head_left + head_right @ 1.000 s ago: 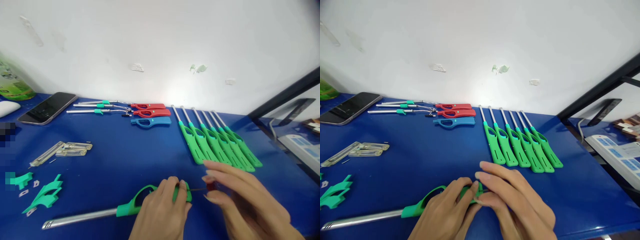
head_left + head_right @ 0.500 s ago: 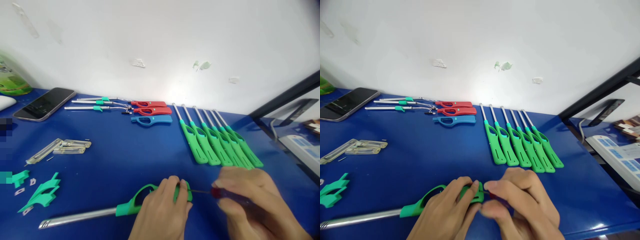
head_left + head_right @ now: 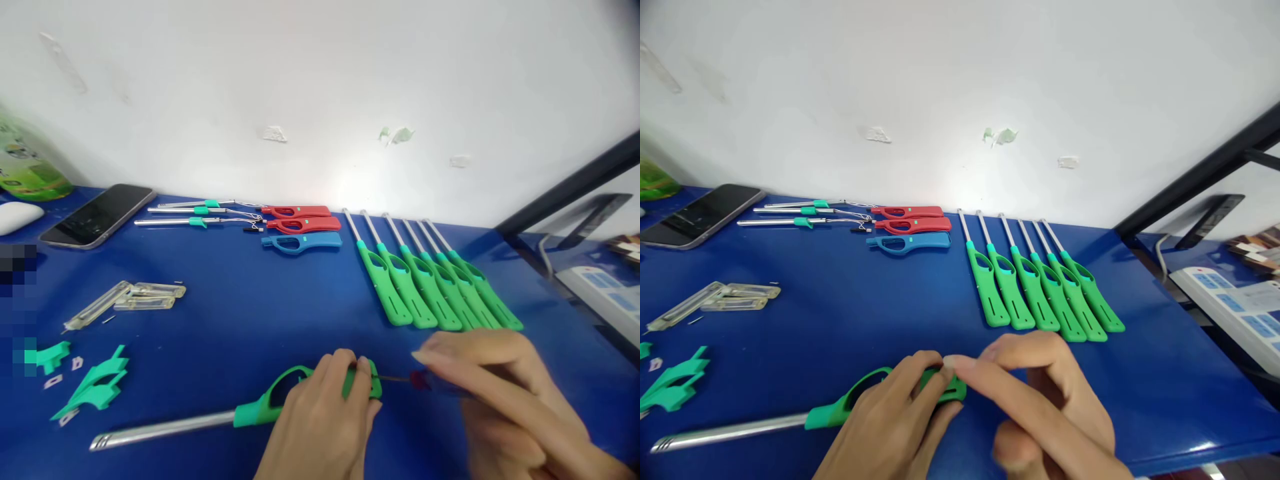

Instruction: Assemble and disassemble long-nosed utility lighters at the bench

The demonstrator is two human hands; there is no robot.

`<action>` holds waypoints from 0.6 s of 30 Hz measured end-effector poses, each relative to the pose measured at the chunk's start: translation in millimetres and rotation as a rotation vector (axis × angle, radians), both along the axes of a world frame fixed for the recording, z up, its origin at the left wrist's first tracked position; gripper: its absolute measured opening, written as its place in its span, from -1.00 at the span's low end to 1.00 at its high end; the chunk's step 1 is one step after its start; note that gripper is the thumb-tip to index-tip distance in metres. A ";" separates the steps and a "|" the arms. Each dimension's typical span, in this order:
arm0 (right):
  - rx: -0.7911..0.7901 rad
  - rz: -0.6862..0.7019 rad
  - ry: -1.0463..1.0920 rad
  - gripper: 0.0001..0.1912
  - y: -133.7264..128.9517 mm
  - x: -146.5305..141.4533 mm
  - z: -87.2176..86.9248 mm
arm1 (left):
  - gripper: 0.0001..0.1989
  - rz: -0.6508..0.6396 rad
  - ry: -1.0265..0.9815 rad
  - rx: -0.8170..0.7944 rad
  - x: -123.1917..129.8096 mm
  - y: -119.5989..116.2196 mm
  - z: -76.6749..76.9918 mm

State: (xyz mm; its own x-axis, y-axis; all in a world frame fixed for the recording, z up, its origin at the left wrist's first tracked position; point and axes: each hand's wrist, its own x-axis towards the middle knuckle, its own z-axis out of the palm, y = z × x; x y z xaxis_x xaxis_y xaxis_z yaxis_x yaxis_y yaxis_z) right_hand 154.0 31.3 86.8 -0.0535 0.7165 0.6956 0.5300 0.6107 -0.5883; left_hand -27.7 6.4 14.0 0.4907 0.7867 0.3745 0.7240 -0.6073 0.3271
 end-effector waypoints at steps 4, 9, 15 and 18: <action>-0.040 -0.008 -0.001 -0.79 2.4 -4.6 1.2 | -0.69 0.048 -0.032 0.009 1.5 1.0 0.8; -0.085 -0.020 -0.001 -0.77 0.0 -10.4 1.9 | -0.65 0.000 -0.018 0.006 -1.0 1.8 2.2; -0.136 -0.014 0.026 -0.64 -14.9 -5.7 0.2 | -0.71 0.060 0.001 0.029 1.0 2.5 7.5; -0.096 0.092 -0.048 -0.59 -12.3 0.2 -0.5 | -0.76 0.046 0.000 0.020 0.4 4.0 9.7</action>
State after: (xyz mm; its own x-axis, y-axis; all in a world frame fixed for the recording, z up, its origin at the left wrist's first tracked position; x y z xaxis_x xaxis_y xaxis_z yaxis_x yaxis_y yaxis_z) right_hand 154.2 19.0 86.3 -0.1536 0.7699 0.6194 0.5035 0.6004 -0.6213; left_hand -27.3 10.4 23.7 0.4541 0.8007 0.3907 0.7511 -0.5799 0.3154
